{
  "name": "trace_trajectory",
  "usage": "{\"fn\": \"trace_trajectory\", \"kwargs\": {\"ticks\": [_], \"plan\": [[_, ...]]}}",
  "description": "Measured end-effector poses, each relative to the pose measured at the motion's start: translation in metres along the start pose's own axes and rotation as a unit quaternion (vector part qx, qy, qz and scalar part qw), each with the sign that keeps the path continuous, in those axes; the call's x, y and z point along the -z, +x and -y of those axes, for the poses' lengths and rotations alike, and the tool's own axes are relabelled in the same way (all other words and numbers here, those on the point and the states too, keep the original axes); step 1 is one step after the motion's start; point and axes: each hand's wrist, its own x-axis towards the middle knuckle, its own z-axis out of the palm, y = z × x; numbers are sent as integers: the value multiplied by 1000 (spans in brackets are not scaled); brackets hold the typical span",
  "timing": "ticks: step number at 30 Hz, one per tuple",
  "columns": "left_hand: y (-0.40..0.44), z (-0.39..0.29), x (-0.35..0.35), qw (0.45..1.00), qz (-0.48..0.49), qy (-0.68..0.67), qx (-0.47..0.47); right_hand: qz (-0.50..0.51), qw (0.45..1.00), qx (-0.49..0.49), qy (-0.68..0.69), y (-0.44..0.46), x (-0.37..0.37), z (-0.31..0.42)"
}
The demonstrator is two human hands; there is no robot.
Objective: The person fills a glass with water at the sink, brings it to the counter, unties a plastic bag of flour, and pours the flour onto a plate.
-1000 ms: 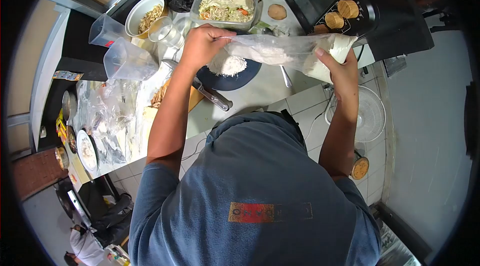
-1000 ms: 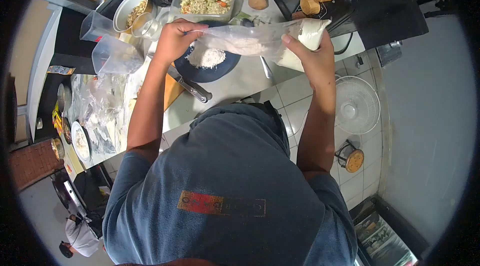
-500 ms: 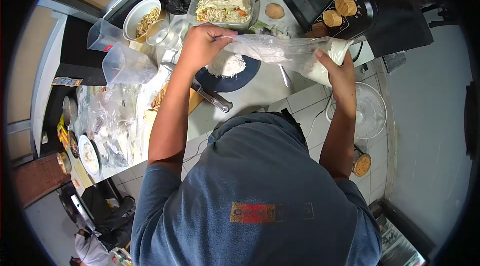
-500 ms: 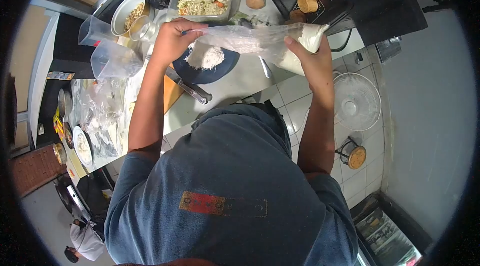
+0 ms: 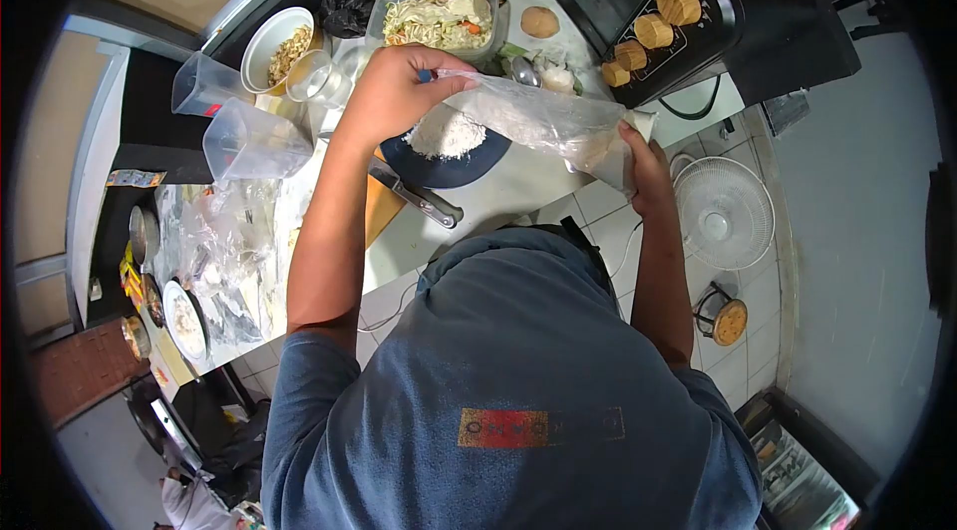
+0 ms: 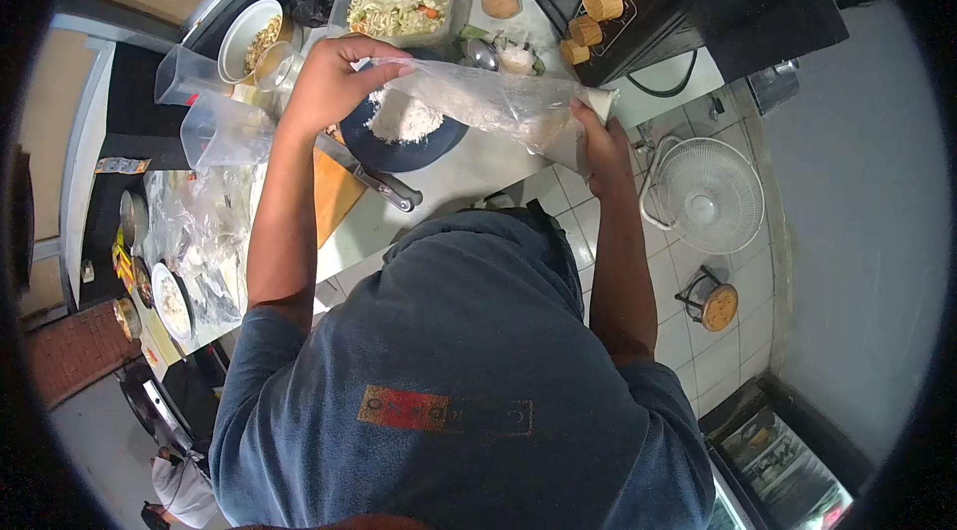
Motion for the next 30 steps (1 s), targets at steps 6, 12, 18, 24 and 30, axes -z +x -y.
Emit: {"fn": "trace_trajectory", "kwargs": {"ticks": [6,12,18,24,30], "plan": [[6,-11,-6,1000,-10,-19,-15,-64,988,9,-141,2,-6,-6],[9,-20,-11,998,21,-31,52,-91,928,49,-357,2,-6,-3],[13,-21,-14,999,19,-35,15,-163,849,152,-479,11,3,-6],[18,-27,-15,999,25,-24,19,32,782,452,-429,-14,-70,55],[17,-29,-15,1000,4,-26,-2,214,786,449,-368,13,-109,57]]}}
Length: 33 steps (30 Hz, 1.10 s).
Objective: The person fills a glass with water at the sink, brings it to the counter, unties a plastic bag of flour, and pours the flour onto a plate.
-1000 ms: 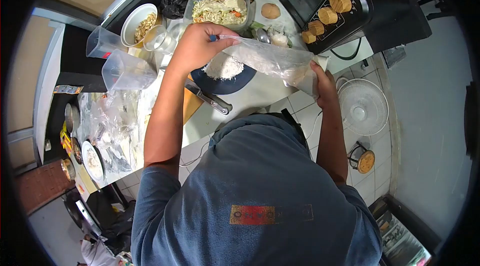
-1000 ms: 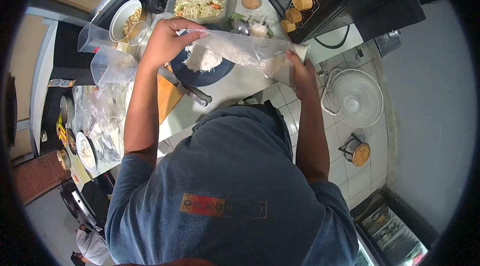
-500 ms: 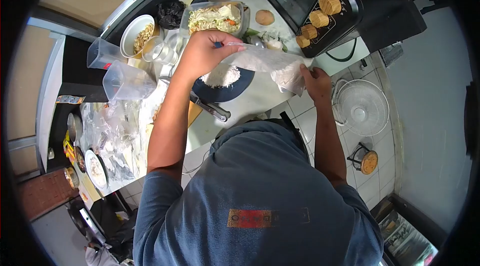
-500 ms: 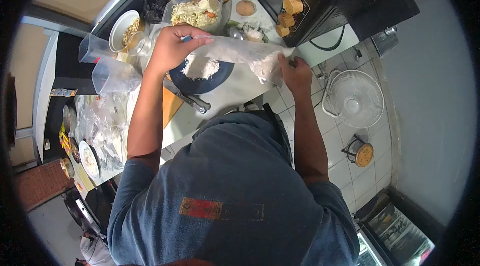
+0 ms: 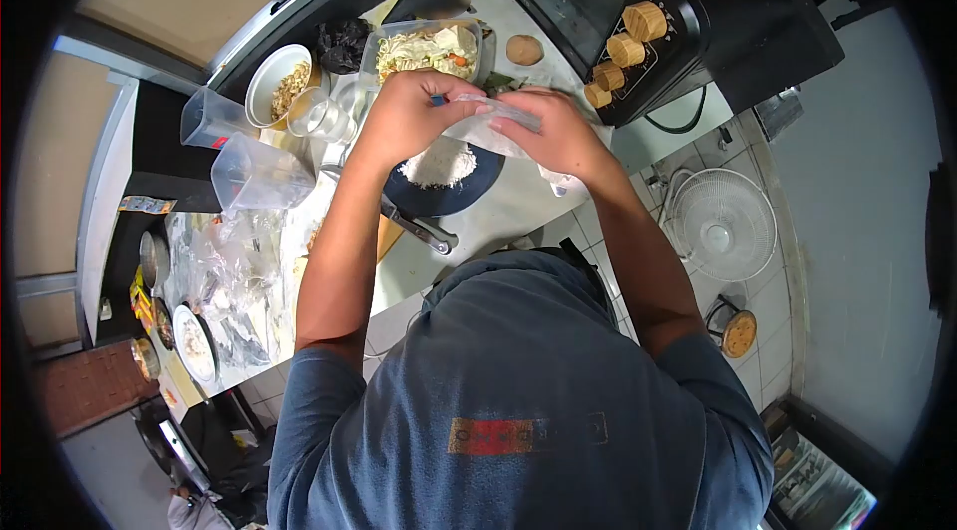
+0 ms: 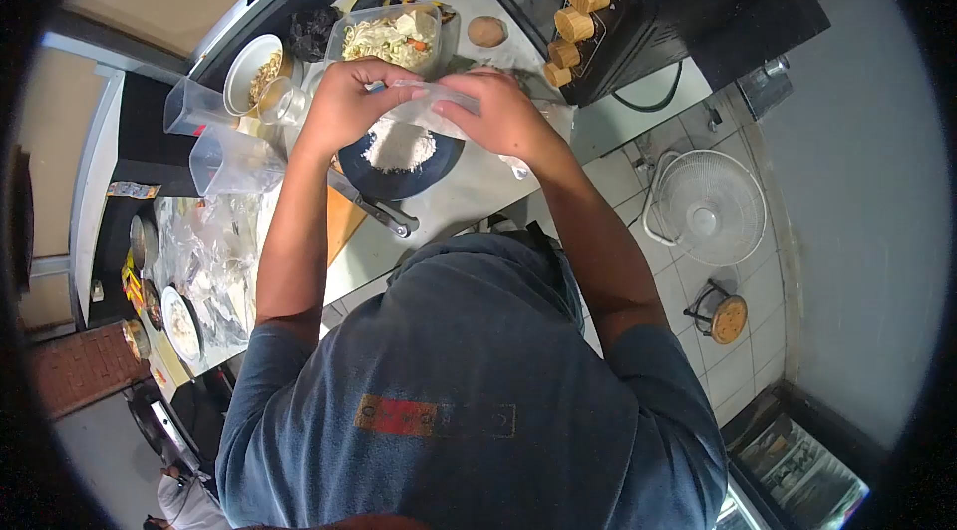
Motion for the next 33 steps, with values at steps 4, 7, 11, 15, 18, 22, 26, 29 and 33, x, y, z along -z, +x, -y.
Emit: {"fn": "trace_trajectory", "kwargs": {"ticks": [4,7,11,15,18,22,26,29,33], "plan": [[-4,2,5,999,-2,-7,41,52,992,-93,70,3,3,9],[-11,15,5,998,-17,-54,37,43,989,-97,103,-1,1,4],[-21,40,-3,981,-131,-145,11,-3,988,-91,122,-7,2,-3],[-40,67,-15,920,-261,-243,160,0,982,-103,157,-10,5,-9],[-62,70,-27,876,-274,-321,233,-17,981,-106,160,-13,3,-12],[-83,69,-43,832,-133,-431,323,-16,985,-103,137,-12,-2,-12],[-87,56,-68,733,-107,-596,311,6,988,-101,118,-8,-10,-8],[-92,86,-82,682,-92,-673,272,68,988,-118,74,-3,-11,0],[-98,83,-81,616,-111,-733,266,115,980,-141,76,4,-16,5]]}}
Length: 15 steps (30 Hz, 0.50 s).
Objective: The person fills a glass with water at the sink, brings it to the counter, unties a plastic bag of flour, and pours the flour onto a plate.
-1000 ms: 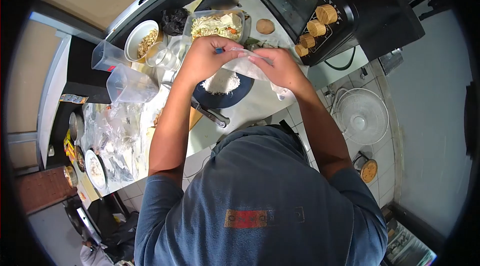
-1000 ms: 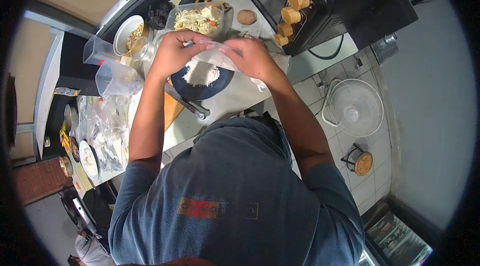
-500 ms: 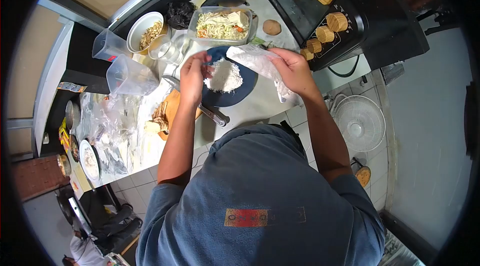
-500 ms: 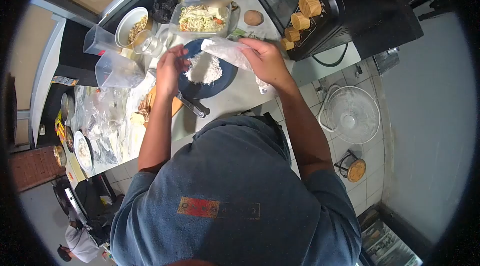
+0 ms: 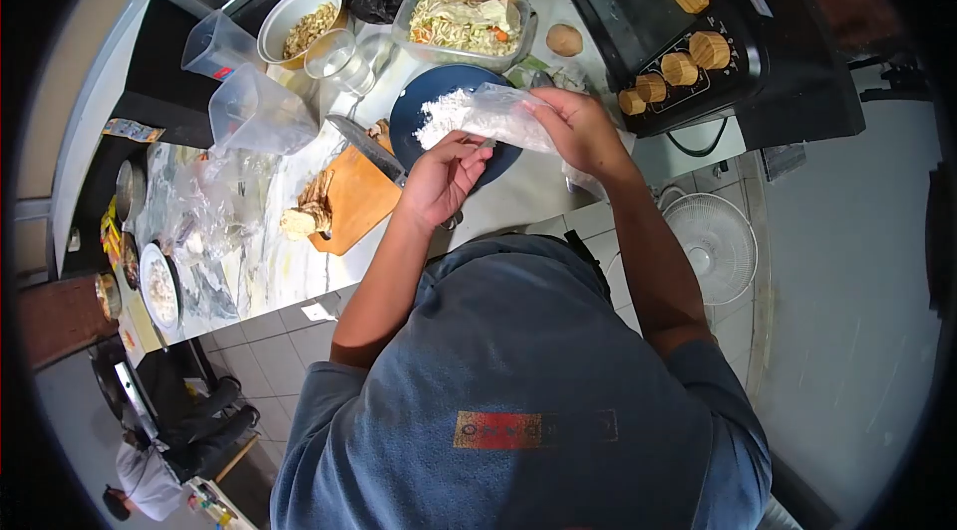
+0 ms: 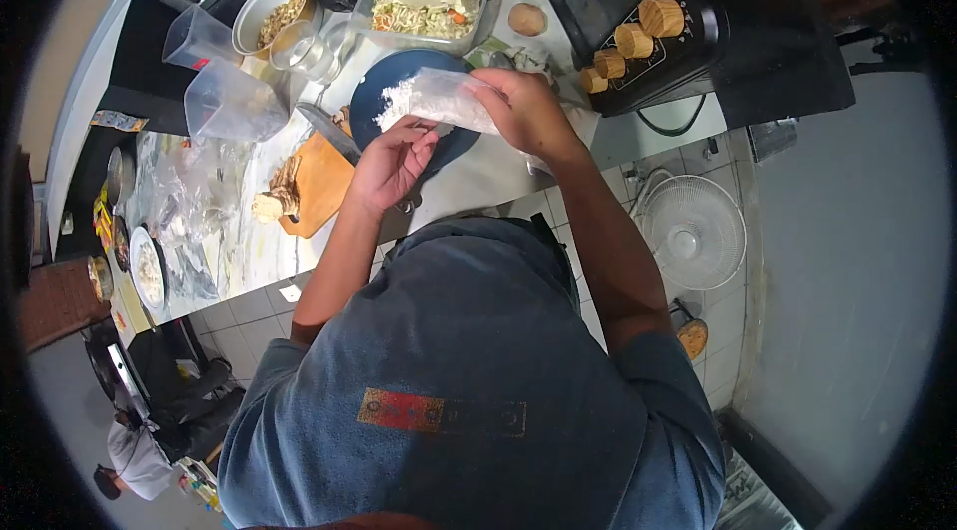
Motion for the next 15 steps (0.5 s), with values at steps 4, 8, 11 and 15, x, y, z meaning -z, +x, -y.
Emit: {"fn": "trace_trajectory", "kwargs": {"ticks": [4,8,11,15], "plan": [[-1,8,0,995,22,-93,1,-28,999,28,12,5,-10,-7],[-3,14,-4,996,28,-83,-14,-6,1000,8,29,5,-10,-3],[0,14,1,997,18,-74,-4,39,999,-15,4,7,-6,2],[-8,15,-9,1000,-10,-18,-24,29,999,-12,12,9,-10,-4]]}}
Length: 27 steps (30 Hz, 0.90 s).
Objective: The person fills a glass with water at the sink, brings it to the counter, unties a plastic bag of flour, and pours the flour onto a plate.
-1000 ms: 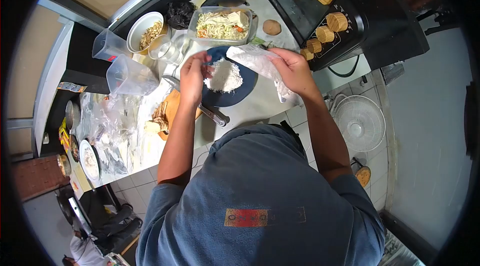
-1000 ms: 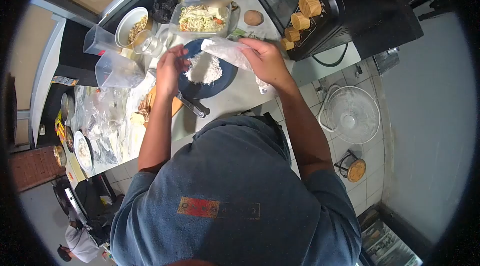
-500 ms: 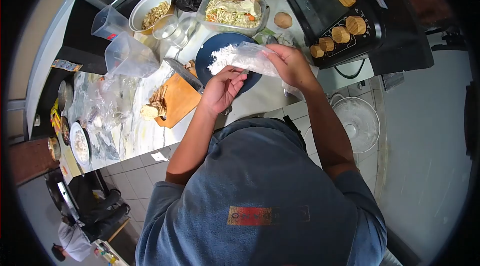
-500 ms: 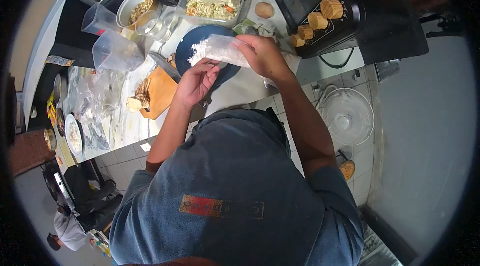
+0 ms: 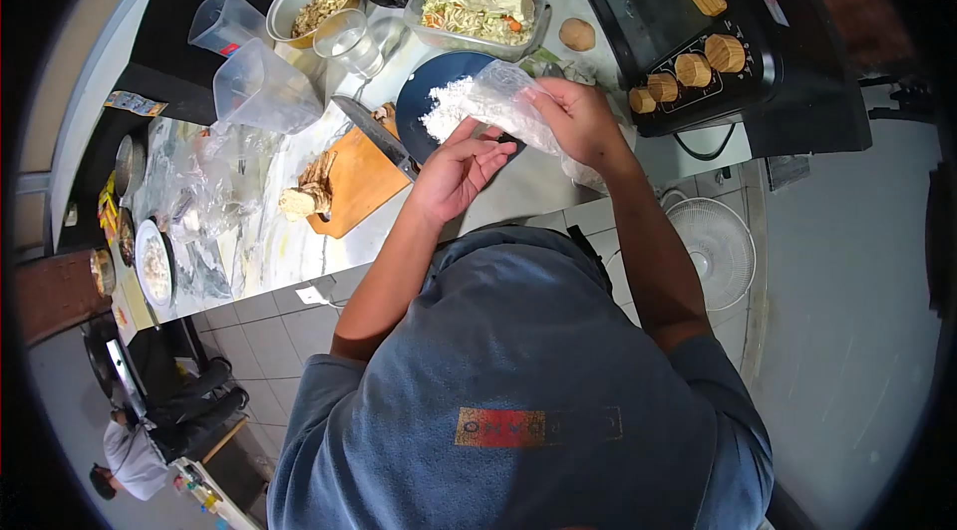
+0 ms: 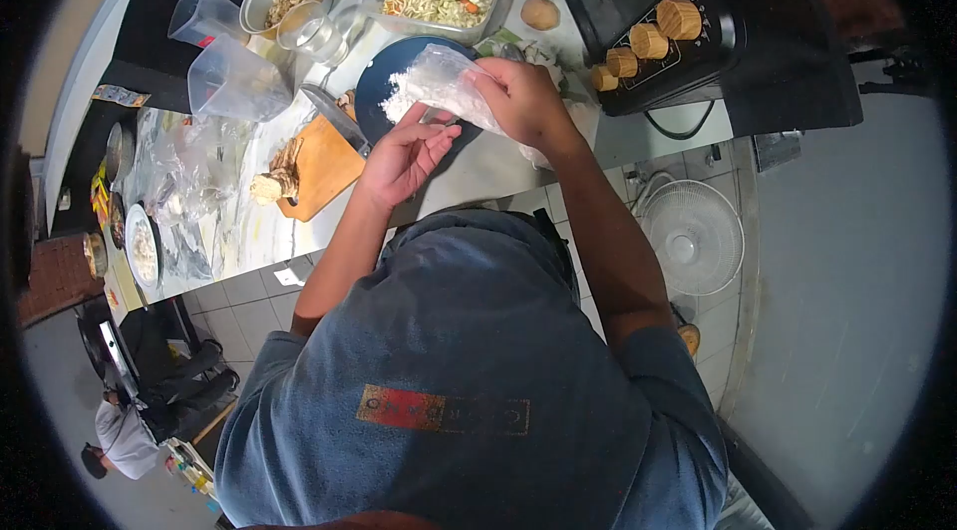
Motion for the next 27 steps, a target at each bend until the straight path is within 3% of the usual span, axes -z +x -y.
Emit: {"fn": "trace_trajectory", "kwargs": {"ticks": [19,22,27], "plan": [[6,-6,4,999,7,1,35,0,999,-18,-30,-2,5,4],[7,-6,4,998,50,-1,31,-31,999,-5,11,-2,1,4],[2,-6,-3,999,6,35,16,-1,1000,-19,-7,-1,5,5]]}}
